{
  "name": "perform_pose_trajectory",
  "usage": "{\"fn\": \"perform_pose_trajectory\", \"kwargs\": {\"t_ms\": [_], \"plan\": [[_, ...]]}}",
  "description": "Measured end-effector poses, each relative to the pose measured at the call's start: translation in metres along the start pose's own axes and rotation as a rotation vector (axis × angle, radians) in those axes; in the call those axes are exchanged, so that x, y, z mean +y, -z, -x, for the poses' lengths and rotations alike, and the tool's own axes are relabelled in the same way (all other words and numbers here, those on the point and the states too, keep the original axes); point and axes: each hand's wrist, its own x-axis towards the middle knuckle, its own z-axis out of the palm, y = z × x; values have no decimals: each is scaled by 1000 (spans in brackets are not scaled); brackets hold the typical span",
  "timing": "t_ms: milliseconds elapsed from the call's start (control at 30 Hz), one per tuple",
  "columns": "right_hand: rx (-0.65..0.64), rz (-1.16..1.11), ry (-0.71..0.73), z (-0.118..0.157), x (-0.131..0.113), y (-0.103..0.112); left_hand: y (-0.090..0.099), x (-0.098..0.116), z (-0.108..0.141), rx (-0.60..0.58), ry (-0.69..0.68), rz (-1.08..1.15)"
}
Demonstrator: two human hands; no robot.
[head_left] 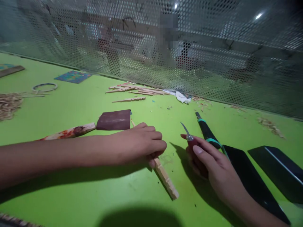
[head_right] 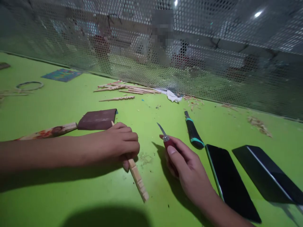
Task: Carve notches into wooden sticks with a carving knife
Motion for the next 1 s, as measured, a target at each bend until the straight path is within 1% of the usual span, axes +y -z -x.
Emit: {"fn": "perform_pose_trajectory", "kwargs": {"t_ms": [67,100,167,233,300,333,367,400,433,533,633,733,767,800,833,900,933,967,1000], "plan": [[28,92,57,-4,5,4,8,3,-2,-12,2,-28],[44,150,91,-5,7,6,13,5,-2,-19,29,-37],[66,250,158,-6,9,8,22,9,0,-15,159,-11],[80,295,221,-7,10,8,27,15,6,-11,365,111],[91,305,272,-6,9,7,27,23,13,-49,569,305],[87,311,293,-5,8,6,25,27,16,-88,647,385],[74,328,317,-5,8,6,21,31,19,-119,706,426],[41,359,339,-4,7,6,16,34,21,-139,739,407],[-8,403,365,-4,7,6,10,36,22,-145,732,343],[-164,569,481,-2,5,4,-5,38,24,-118,617,140],[-266,699,588,0,1,1,-15,33,25,-123,535,130],[-364,774,614,2,-2,-3,-21,28,29,-107,489,93],[-387,793,616,2,-2,-4,-24,28,32,-75,450,56],[-402,812,620,2,-2,-5,-26,29,34,-25,386,16],[-408,831,627,1,-2,-6,-29,30,37,45,284,-14],[-412,866,649,0,-1,-8,-33,34,39,197,-13,-14],[-412,885,666,0,0,-8,-34,36,39,214,-162,36],[-408,902,691,-1,1,-9,-36,36,37,190,-239,86],[-402,919,717,-1,1,-10,-37,36,35,154,-268,127]]}}
